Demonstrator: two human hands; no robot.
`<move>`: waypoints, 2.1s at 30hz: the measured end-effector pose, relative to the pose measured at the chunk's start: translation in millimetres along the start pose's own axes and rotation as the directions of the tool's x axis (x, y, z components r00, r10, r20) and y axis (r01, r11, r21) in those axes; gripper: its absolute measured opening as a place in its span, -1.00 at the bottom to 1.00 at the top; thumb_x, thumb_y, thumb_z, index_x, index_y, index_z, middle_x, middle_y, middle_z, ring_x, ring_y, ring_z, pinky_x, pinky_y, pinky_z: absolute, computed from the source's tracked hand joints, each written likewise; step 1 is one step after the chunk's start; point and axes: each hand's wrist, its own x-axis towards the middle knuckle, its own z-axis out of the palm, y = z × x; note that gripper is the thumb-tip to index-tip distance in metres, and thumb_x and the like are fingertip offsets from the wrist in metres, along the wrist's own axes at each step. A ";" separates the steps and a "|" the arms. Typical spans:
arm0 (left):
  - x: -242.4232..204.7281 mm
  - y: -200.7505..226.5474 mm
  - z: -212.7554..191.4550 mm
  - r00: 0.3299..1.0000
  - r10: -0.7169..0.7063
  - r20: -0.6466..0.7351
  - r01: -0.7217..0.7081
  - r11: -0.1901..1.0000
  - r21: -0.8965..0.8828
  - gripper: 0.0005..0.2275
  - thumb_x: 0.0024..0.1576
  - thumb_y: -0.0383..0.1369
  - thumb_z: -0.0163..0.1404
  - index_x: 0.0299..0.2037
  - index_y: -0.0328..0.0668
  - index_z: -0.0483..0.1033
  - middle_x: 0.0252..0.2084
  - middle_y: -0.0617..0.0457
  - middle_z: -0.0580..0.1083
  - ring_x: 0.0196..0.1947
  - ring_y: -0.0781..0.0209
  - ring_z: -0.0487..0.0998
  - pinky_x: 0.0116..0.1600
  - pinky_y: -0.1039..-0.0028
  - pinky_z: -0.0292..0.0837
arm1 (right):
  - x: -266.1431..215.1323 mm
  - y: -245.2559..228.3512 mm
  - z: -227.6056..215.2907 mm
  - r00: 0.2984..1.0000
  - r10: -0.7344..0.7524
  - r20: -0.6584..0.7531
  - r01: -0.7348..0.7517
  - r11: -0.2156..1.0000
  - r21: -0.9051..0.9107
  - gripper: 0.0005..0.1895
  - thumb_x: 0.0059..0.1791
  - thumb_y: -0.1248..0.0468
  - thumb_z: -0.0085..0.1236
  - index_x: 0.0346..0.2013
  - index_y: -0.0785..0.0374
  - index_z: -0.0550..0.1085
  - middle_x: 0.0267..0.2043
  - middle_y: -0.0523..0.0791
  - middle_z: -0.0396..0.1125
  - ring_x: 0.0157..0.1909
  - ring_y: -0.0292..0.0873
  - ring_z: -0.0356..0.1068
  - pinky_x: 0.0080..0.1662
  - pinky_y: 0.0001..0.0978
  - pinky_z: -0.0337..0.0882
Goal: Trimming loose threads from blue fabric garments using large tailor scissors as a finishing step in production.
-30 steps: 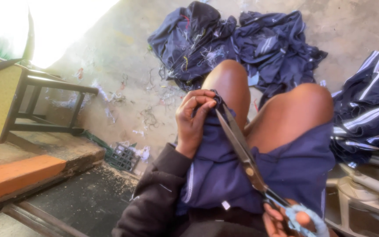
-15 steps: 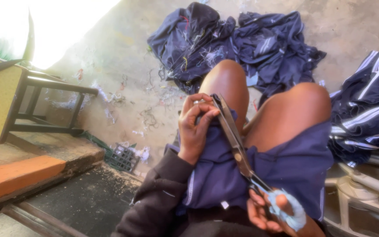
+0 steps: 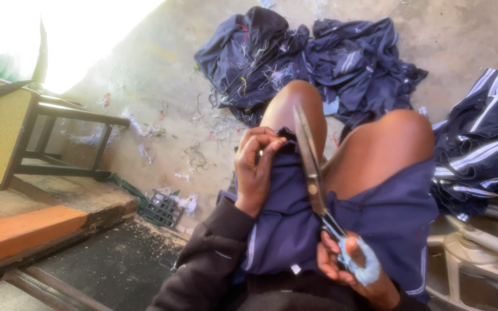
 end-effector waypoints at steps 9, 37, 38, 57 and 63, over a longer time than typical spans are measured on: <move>0.6 9.7 -6.1 0.982 0.098 0.159 -0.123 0.980 0.155 -0.85 0.20 -0.47 0.10 -0.05 -0.13 0.54 0.06 0.00 0.45 0.05 0.08 0.57 0.18 0.31 0.51 | -7.6 -21.0 34.6 0.992 -0.116 -0.043 0.115 0.993 -0.020 -0.38 -0.03 -0.16 0.33 -0.34 0.20 0.16 -0.48 0.16 0.25 -0.70 -0.33 0.06 -0.65 -0.66 0.01; 9.0 -9.1 -11.8 0.988 0.150 -0.032 -0.140 0.967 0.211 -0.78 0.37 -0.27 -0.16 0.02 -0.27 0.38 0.16 -0.19 0.36 0.25 -0.08 0.37 0.39 0.15 0.29 | -52.7 -18.0 -25.4 0.999 0.032 -0.015 -0.034 0.981 -0.193 -0.33 -0.05 -0.14 0.46 -0.28 0.24 0.19 -0.43 0.26 0.33 -0.66 -0.33 0.24 -0.66 -0.62 0.14; 6.0 -22.8 -18.1 0.998 0.051 -0.023 -0.043 0.958 0.285 -0.61 0.28 -0.22 -0.02 0.20 -0.28 0.25 0.28 -0.23 0.24 0.36 -0.14 0.22 0.46 0.07 0.16 | -44.1 -24.1 -49.1 0.969 0.127 0.213 -0.105 0.988 -0.111 -0.43 -0.02 -0.01 0.46 -0.19 0.22 0.23 -0.26 0.37 0.31 -0.53 -0.18 0.34 -0.55 -0.52 0.29; -6.0 -70.2 -26.1 0.884 -0.444 0.146 0.441 0.896 0.051 -0.63 0.13 -0.25 0.25 0.10 -0.10 0.48 -0.26 0.06 0.59 -0.35 0.27 0.63 -0.27 0.54 0.53 | 150.3 -78.1 24.2 0.821 -0.552 -0.146 0.547 0.833 -0.076 -0.43 0.06 -0.37 -0.16 -0.29 0.08 0.21 -0.47 -0.07 0.21 -0.67 -0.45 -0.02 -0.61 -0.69 0.02; 25.5 -43.6 -33.1 0.991 -0.121 0.049 0.099 0.944 0.316 -0.77 0.20 -0.38 0.16 0.03 -0.12 0.50 -0.23 -0.12 0.57 -0.22 -0.20 0.61 -0.15 0.22 0.57 | 140.8 -82.6 16.9 0.793 -0.590 -0.148 0.566 0.805 -0.177 -0.42 0.06 -0.37 -0.19 -0.28 0.08 0.21 -0.48 -0.01 0.22 -0.70 -0.41 -0.01 -0.62 -0.65 0.04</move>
